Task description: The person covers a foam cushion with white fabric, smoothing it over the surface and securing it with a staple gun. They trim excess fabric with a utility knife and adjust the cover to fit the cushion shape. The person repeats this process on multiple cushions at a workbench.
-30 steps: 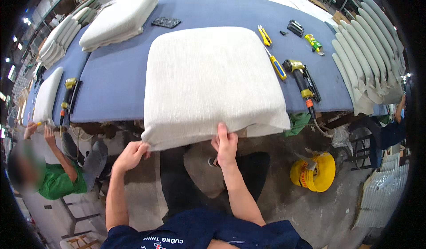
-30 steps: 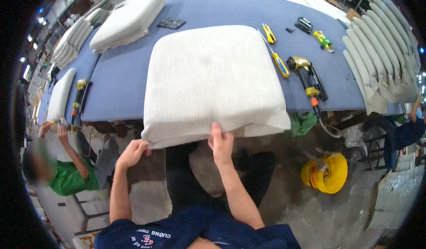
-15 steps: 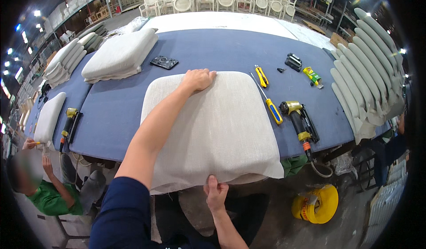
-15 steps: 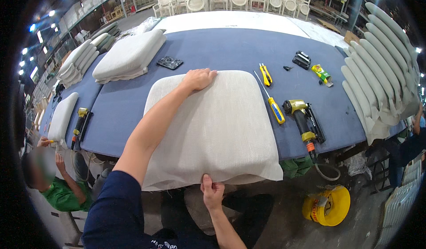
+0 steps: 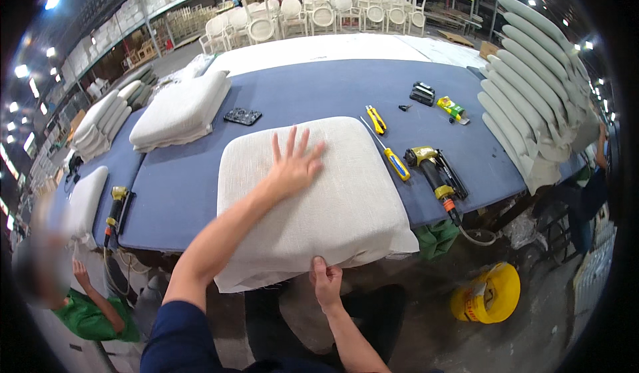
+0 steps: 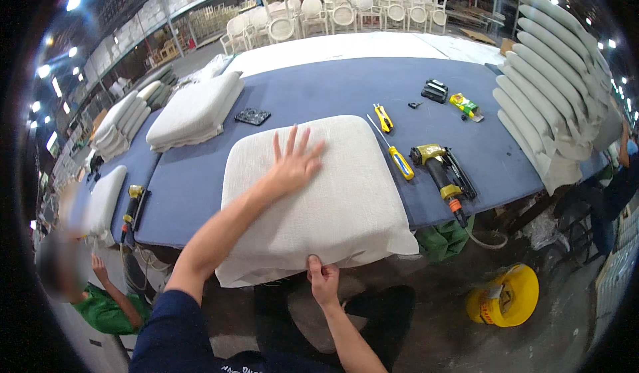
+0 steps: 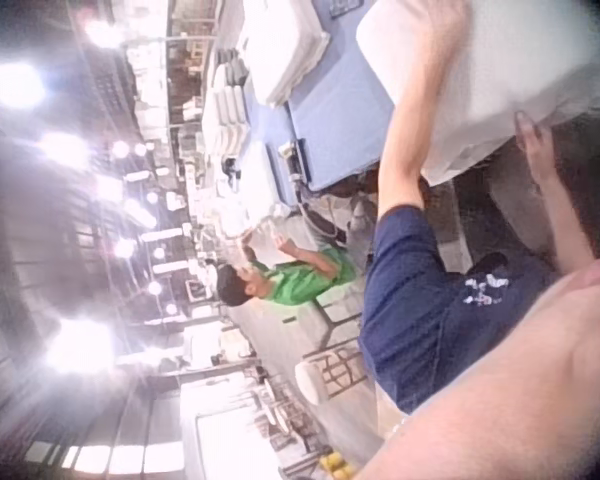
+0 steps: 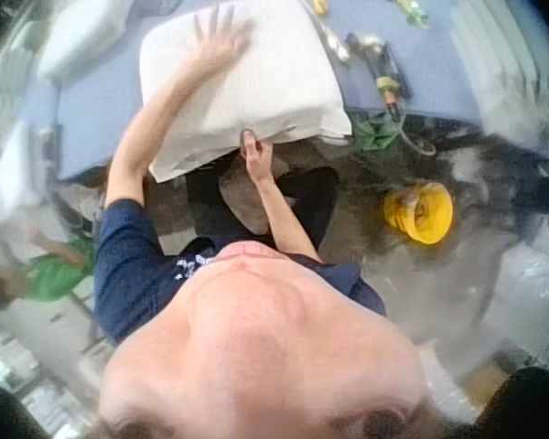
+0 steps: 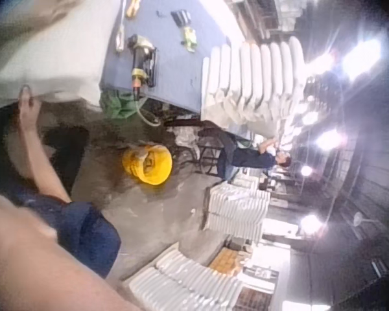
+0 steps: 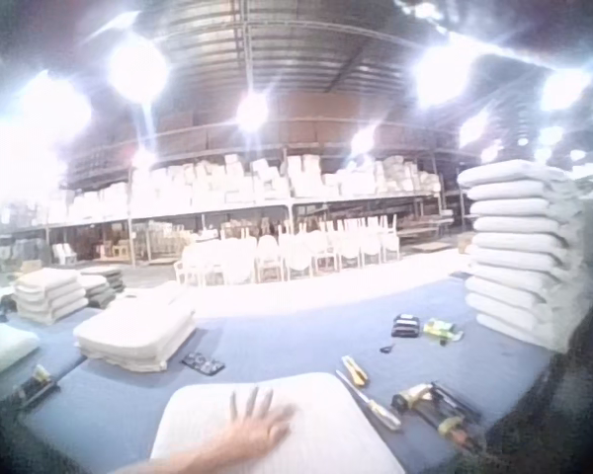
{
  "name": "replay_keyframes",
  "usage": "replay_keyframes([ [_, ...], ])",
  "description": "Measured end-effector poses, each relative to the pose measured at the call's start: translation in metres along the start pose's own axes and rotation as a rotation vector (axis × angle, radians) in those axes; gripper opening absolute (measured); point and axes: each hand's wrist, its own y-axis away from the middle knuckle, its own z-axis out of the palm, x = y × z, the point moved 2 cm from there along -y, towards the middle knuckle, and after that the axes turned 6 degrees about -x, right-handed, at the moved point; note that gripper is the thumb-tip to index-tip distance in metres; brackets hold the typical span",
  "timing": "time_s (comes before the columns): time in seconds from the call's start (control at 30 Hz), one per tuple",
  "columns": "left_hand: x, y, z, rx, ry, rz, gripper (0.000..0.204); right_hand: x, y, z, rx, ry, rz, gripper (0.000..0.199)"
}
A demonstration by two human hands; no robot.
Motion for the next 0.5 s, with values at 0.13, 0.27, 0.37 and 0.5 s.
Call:
replay_keyframes([
  [0.13,0.074,0.105,-0.042,-0.147,0.041,0.136,0.063,0.000,-0.001,-0.004,0.055,0.026,0.012,0.034],
  [0.27,0.092,0.140,-0.054,-0.238,-0.021,0.098,0.064,0.005,-0.002,-0.018,-0.022,-0.104,0.117,0.019],
  [0.37,0.103,0.156,-0.055,-0.234,-0.090,0.137,0.072,-0.016,0.005,-0.007,-0.010,-0.042,0.137,0.018],
  [0.5,0.109,0.161,-0.051,-0.171,-0.155,0.122,0.080,-0.094,0.005,-0.038,-0.308,0.847,0.158,0.018],
])
